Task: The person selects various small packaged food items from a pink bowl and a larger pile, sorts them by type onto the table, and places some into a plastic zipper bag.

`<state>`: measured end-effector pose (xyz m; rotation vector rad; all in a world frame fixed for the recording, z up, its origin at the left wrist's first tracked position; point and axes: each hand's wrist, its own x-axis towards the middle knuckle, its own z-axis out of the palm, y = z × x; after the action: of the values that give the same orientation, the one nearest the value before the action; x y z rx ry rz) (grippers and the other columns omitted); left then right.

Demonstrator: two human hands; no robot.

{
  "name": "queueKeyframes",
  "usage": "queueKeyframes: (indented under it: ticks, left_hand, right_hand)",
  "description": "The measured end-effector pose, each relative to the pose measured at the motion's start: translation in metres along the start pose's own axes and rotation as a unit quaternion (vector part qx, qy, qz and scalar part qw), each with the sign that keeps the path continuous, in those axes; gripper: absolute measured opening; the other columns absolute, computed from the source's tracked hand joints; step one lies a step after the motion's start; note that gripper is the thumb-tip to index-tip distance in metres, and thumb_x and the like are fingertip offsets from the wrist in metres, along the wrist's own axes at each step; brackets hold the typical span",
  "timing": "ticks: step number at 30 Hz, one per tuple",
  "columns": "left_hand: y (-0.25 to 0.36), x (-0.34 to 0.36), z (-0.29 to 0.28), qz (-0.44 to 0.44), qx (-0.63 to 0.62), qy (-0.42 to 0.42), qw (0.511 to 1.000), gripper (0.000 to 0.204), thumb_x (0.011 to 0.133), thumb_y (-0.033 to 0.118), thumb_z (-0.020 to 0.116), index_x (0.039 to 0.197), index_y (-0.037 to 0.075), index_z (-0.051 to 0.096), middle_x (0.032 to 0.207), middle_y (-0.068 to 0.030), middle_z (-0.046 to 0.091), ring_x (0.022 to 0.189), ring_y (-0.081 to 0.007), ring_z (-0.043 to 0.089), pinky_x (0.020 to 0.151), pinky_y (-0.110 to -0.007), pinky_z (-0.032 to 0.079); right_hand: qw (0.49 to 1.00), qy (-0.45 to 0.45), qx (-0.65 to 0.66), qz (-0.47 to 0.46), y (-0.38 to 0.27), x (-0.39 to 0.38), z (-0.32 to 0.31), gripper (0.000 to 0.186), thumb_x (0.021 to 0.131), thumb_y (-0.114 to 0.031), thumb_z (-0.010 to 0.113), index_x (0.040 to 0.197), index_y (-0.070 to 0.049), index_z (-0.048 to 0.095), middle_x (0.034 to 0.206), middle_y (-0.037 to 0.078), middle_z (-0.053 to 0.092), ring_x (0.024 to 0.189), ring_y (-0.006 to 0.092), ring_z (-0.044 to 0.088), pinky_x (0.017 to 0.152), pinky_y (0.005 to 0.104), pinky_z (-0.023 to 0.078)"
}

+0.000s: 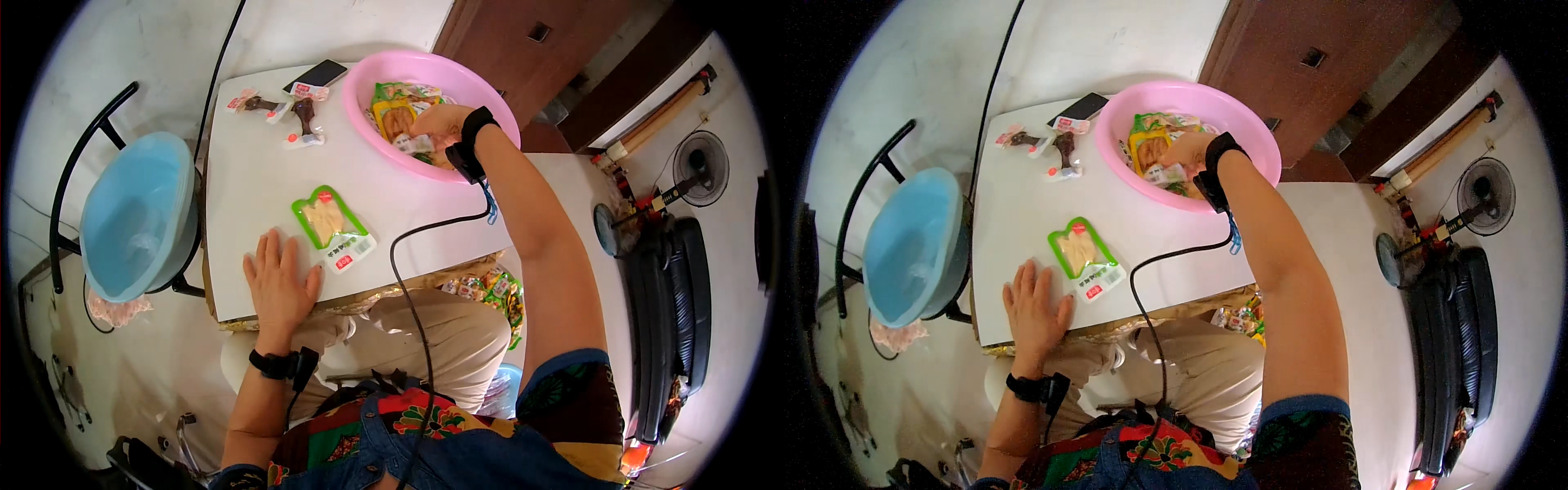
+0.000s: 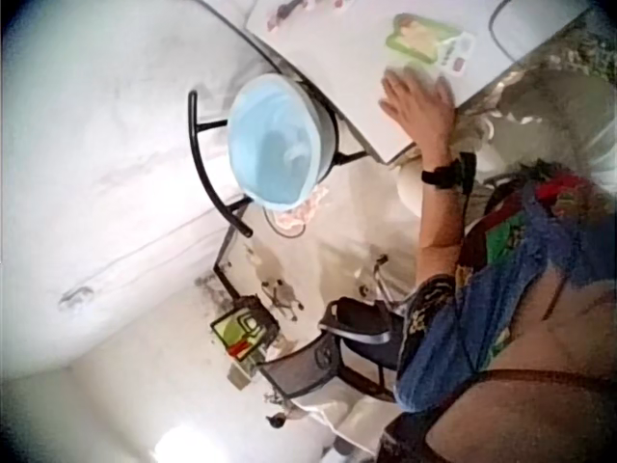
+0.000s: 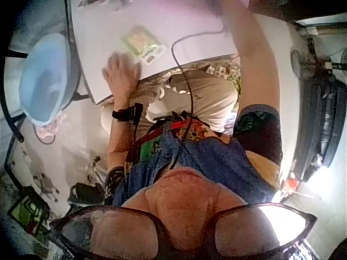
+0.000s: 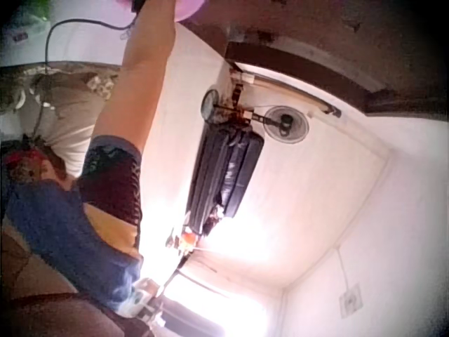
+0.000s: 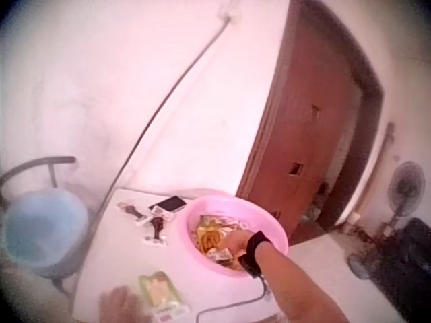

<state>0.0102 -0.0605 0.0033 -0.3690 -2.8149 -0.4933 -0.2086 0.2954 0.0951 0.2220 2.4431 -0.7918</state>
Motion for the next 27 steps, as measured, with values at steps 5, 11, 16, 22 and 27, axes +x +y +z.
queueKeyframes:
  ticks: [5,11,16,22,27]
  left_hand:
    - [-0.004,-0.001,-0.001,-0.005,-0.004,0.002,1.000,0.056,0.079,0.032,0.065,0.125,0.003,0.051,0.139,-0.0221,0.041,0.132,-0.0364,0.035,0.106,-0.057,0.023]
    - [0.004,0.002,-0.005,-0.009,-0.008,-0.012,1.000,0.055,0.078,0.031,0.065,0.124,0.003,0.052,0.139,-0.0221,0.041,0.132,-0.0359,0.035,0.107,-0.056,0.022]
    - [0.001,0.001,-0.002,-0.004,-0.002,-0.003,1.000,0.055,0.079,0.031,0.065,0.124,0.003,0.052,0.139,-0.0229,0.041,0.132,-0.0354,0.034,0.107,-0.056,0.022]
    - [-0.002,0.000,-0.003,-0.014,-0.001,-0.007,1.000,0.055,0.079,0.031,0.064,0.125,0.003,0.052,0.139,-0.0218,0.040,0.132,-0.0354,0.034,0.107,-0.056,0.022]
    - [0.002,0.002,0.000,-0.008,-0.010,-0.009,1.000,0.054,0.079,0.030,0.065,0.124,0.004,0.052,0.139,-0.0210,0.041,0.132,-0.0353,0.034,0.106,-0.057,0.022]
  right_hand:
    - [0.959,0.041,0.248,-0.132,-0.005,-0.022,-0.006,0.018,0.078,-0.012,0.066,0.092,-0.001,0.066,0.076,0.006,0.058,0.053,0.0146,0.048,0.048,0.0246,0.040]
    - [0.921,0.145,0.296,-0.207,0.023,-0.054,-0.050,0.015,0.078,-0.006,0.064,0.091,0.000,0.066,0.073,0.003,0.058,0.052,0.0108,0.045,0.044,0.0254,0.036]
    - [0.950,0.247,0.132,-0.135,0.041,-0.076,-0.067,0.019,0.081,-0.015,0.063,0.095,-0.002,0.067,0.079,0.005,0.062,0.059,0.0130,0.053,0.054,0.0283,0.045]
    - [0.959,0.197,-0.106,-0.173,0.003,-0.050,-0.047,0.026,0.082,-0.024,0.063,0.095,-0.002,0.065,0.079,0.004,0.060,0.070,0.0122,0.055,0.061,0.0278,0.045]
    - [0.949,0.020,-0.250,-0.189,0.004,0.003,-0.023,0.028,0.085,-0.027,0.059,0.103,-0.006,0.061,0.083,0.001,0.059,0.070,0.0131,0.055,0.060,0.0261,0.043]
